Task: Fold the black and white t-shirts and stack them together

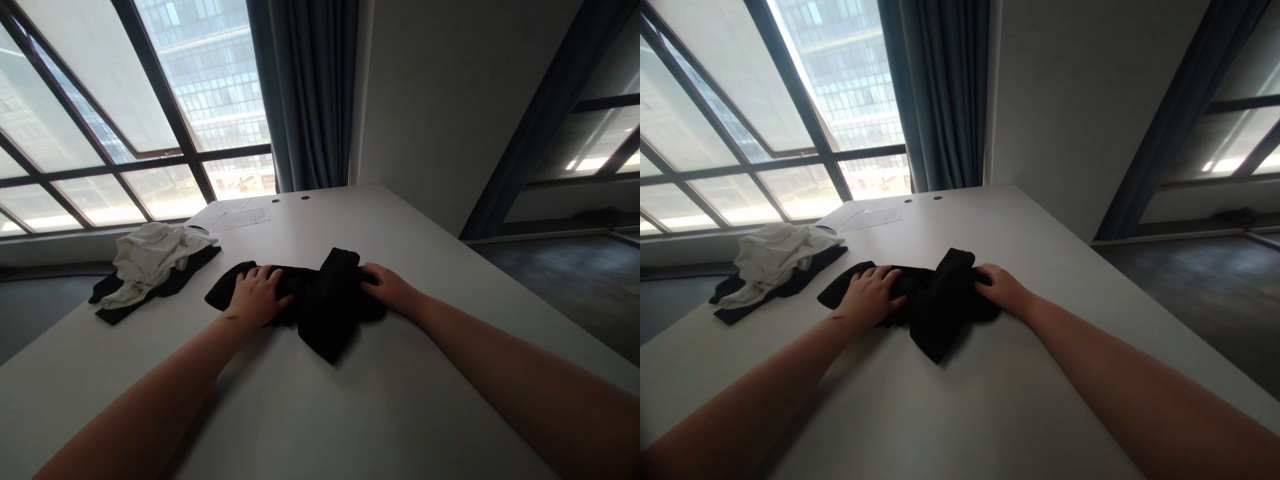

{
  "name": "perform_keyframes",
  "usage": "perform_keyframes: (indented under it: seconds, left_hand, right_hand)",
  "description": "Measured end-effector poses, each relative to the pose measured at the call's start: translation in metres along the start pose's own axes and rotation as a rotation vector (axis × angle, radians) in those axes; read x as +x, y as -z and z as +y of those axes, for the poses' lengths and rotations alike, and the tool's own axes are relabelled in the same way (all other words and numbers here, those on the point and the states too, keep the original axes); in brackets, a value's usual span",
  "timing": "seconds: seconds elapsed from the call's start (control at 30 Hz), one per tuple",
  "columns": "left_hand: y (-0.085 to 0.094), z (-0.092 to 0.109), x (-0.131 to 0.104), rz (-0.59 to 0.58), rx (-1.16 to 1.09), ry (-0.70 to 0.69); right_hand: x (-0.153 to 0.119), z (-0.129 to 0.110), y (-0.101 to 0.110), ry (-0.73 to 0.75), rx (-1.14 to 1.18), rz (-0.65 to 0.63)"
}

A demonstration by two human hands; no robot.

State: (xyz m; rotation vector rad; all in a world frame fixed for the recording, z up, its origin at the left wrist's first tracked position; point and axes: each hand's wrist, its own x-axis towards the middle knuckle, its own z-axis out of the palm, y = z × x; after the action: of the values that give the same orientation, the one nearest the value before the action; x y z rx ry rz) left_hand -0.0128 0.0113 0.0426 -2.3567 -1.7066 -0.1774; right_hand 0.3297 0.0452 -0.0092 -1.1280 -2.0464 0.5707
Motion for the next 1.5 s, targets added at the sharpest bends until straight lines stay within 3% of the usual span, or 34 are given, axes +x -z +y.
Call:
perform_keyframes:
  seconds: [0.13,0.27,0.37,0.53,0.67,0.8,0.9,0.97,1.07,1.17,1.27,1.4,1.47,1.5]
  left_hand:
    - [-0.012,-0.018,0.009,-0.114,-0.083,-0.086]
    - [-0.018,-0.030,0.017,-0.106,-0.152,-0.203]
    - [-0.017,-0.031,0.019,-0.073,-0.183,-0.225]
    - [-0.005,-0.030,0.019,-0.089,-0.263,-0.219]
    - [0.021,-0.029,0.014,-0.273,-0.445,-0.161]
    - [0.050,-0.018,0.000,-0.599,-0.833,-0.087]
    - [0.064,-0.003,-0.015,-0.857,-1.141,-0.001]
    - [0.067,0.006,-0.023,-0.914,-1.309,0.044]
    - [0.061,0.012,-0.025,-0.832,-1.456,0.104]
    - [0.042,0.002,-0.012,-0.702,-1.479,0.154]
    - [0.017,-0.022,0.010,-0.528,-1.196,0.210]
    - [-0.003,-0.045,0.027,-0.115,-0.608,0.311]
    - [0.000,-0.043,0.025,-0.020,-0.602,0.222]
    - [0.003,-0.038,0.023,-0.035,-0.639,0.120]
  right_hand:
    - [-0.001,-0.005,-0.002,0.059,-0.021,0.070]
    - [-0.005,-0.010,-0.003,0.004,0.088,0.043]
    - [-0.008,-0.018,-0.002,-0.026,0.101,0.030]
    - [-0.013,-0.033,0.005,-0.036,0.075,0.194]
    - [-0.010,-0.039,0.009,-0.112,0.326,0.341]
    - [-0.007,-0.034,0.013,-0.268,0.621,0.385]
    - [-0.004,-0.022,0.021,-0.292,0.632,0.415]
    - [-0.001,-0.010,0.027,-0.306,0.595,0.423]
    - [0.002,0.004,0.035,-0.339,0.570,0.449]
    - [0.004,0.008,0.036,-0.383,0.643,0.515]
    - [0.004,0.004,0.034,-0.408,0.821,0.512]
    - [0.002,-0.005,0.029,-0.345,0.895,0.457]
    - [0.002,-0.007,0.025,-0.309,0.847,0.444]
    - [0.001,-0.008,0.023,-0.291,0.819,0.432]
